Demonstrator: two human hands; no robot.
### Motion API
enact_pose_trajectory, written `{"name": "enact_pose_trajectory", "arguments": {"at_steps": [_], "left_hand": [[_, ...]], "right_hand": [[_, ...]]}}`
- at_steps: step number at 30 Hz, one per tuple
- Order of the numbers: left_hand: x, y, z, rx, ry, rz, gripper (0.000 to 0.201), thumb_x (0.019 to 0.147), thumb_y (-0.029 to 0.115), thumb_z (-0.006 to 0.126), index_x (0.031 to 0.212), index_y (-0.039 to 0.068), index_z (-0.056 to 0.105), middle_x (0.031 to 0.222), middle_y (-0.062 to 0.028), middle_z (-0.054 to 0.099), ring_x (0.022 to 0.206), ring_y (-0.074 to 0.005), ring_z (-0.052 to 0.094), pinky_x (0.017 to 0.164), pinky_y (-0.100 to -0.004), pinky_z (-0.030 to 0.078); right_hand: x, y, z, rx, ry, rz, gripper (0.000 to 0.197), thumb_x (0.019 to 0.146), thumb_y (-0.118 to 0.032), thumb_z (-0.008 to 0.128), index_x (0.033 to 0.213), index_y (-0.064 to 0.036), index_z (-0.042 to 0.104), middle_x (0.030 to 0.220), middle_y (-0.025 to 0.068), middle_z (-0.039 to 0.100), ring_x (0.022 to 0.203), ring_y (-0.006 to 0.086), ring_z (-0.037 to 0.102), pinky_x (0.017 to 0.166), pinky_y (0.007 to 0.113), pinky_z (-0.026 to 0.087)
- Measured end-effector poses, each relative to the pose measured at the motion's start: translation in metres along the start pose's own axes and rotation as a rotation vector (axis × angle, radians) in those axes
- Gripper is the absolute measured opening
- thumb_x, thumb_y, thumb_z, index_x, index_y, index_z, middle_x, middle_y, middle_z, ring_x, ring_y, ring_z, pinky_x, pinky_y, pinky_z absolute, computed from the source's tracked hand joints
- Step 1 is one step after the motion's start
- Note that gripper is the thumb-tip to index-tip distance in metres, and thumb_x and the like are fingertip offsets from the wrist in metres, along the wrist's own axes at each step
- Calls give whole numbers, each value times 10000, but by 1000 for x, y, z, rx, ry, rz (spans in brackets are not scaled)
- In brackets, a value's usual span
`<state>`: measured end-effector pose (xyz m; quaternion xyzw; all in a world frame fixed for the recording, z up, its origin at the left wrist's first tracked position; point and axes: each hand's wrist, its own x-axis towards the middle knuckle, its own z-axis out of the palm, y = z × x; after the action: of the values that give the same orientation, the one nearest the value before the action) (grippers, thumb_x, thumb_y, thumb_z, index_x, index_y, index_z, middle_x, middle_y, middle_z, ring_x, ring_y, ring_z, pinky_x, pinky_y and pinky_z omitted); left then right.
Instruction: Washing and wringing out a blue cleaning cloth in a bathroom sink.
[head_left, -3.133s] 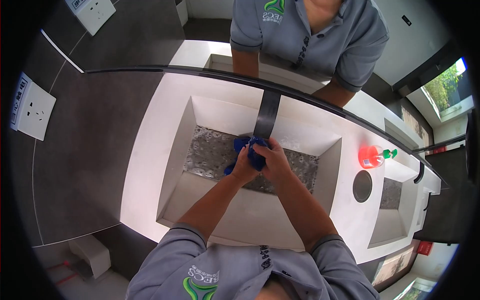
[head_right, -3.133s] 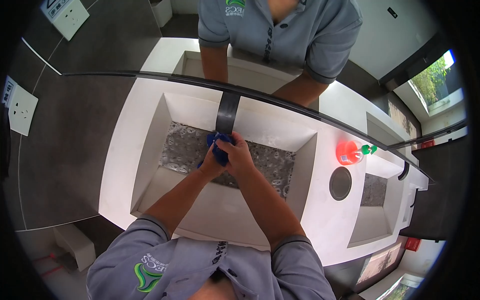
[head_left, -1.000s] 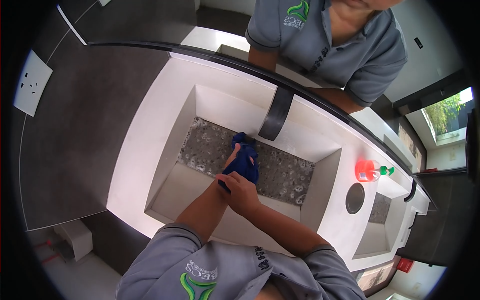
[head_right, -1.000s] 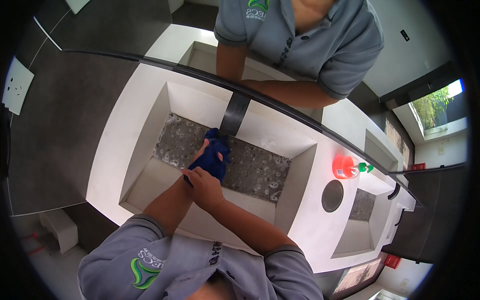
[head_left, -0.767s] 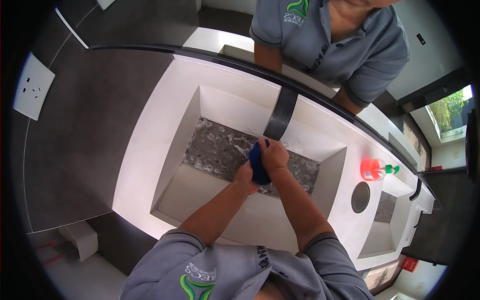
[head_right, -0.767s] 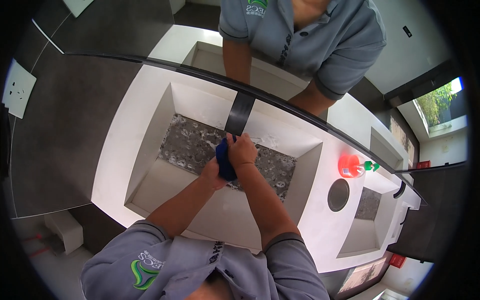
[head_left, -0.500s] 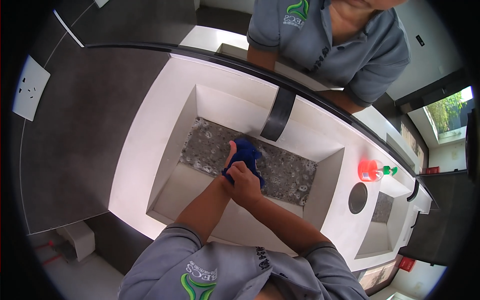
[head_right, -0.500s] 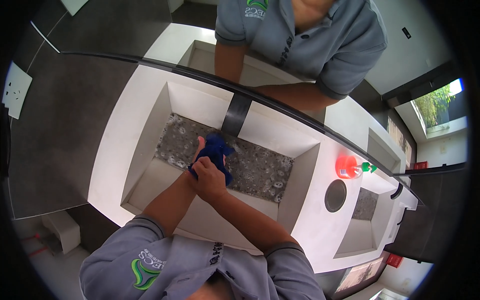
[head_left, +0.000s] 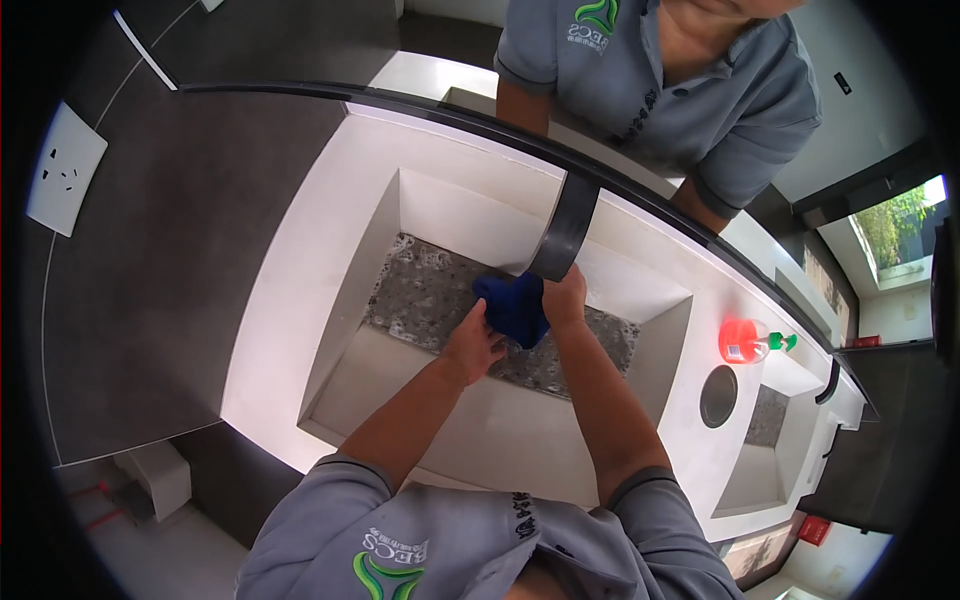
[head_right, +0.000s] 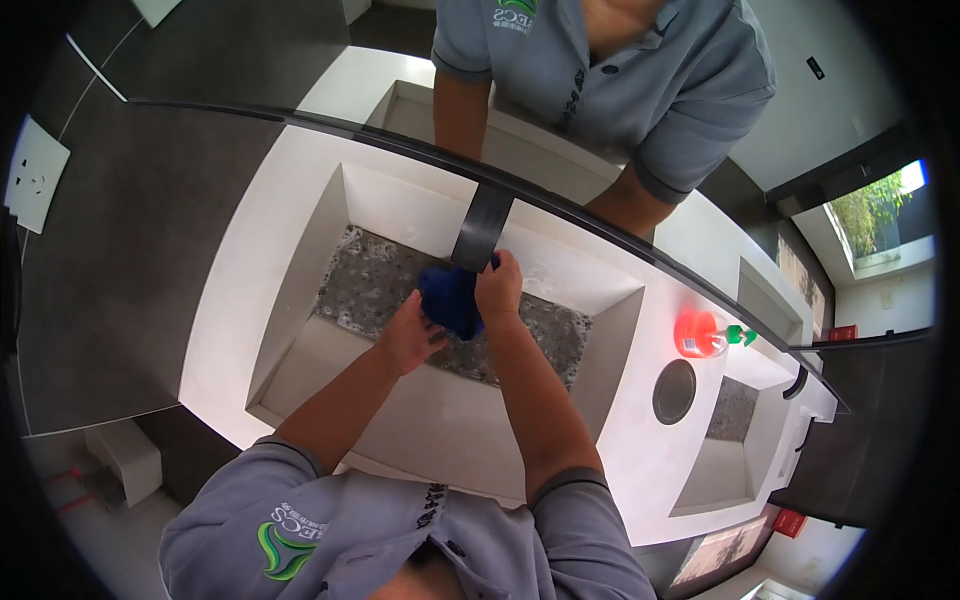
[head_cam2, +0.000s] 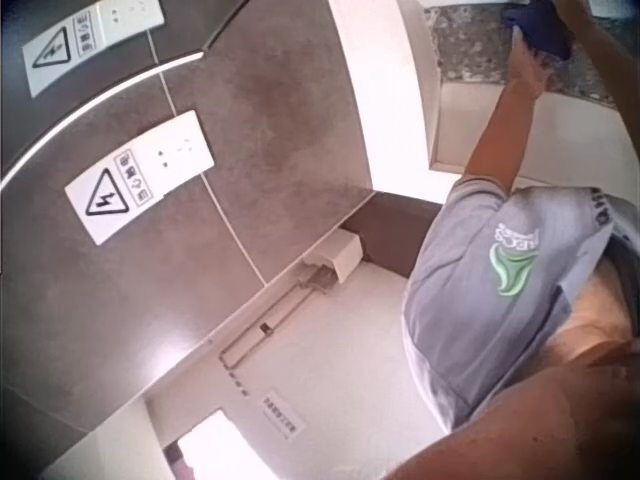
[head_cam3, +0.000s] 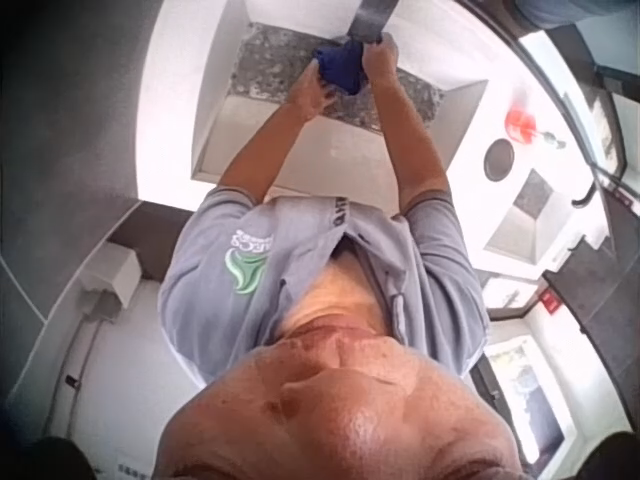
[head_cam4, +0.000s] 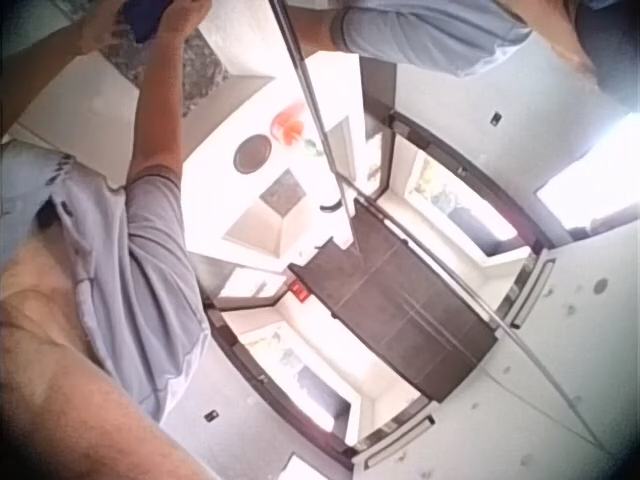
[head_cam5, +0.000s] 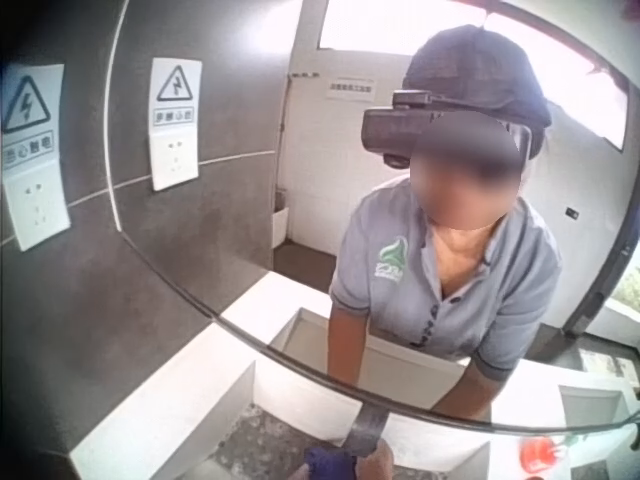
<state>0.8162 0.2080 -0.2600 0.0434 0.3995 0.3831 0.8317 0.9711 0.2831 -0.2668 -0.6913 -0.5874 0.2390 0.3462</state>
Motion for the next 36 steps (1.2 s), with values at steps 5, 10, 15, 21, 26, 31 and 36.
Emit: {"name": "enact_pose_trajectory", "arguments": {"at_steps": [5,10,15,21,26,31,36], "left_hand": [[7,-16,-31,-100,96,16,728,861,544,408,1401,174,91,1445,-112,121,1301,-333,174,1039,-559,84],[10,-13,-26,-252,123,-61,692,841,597,384,1391,265,126,1441,-113,115,1282,-380,181,1012,-602,126],[27,-23,-43,-322,-136,5,723,786,705,336,1351,258,270,1345,-123,331,1222,-372,313,951,-619,253],[43,-18,-38,-334,-285,38,808,716,790,297,1175,145,459,1051,-115,549,887,-315,569,779,-498,478],[53,3,-25,-463,-361,96,728,768,708,381,1165,102,454,996,-130,537,843,-302,559,764,-444,497],[122,0,-78,-522,-793,-225,548,856,531,450,1137,62,490,951,-159,571,838,-238,569,738,-339,485],[37,7,32,-313,-430,-34,427,888,464,445,1011,63,526,765,-80,582,640,-195,582,552,-292,493]], "right_hand": [[14,4,12,382,26,-74,169,744,-105,651,841,6,568,731,136,612,684,242,598,639,338,461],[-11,-47,-5,463,-196,175,248,726,-67,668,947,-18,568,836,70,596,746,146,569,665,285,459],[-55,-83,-28,885,-458,484,309,760,-20,617,1065,-37,567,942,51,570,817,122,551,733,256,469],[-123,-108,-42,537,-686,85,306,751,15,596,1048,-59,594,951,32,553,794,114,551,701,240,458],[-132,-135,-63,482,-828,55,295,732,2,614,1021,-53,606,940,42,544,796,130,552,708,245,449],[-123,-131,-52,508,-877,42,242,749,-43,625,991,-47,617,938,47,548,815,139,558,734,255,450],[-85,-92,-38,434,-489,219,237,782,-215,641,910,-16,627,860,100,597,818,194,577,720,301,455]]}}
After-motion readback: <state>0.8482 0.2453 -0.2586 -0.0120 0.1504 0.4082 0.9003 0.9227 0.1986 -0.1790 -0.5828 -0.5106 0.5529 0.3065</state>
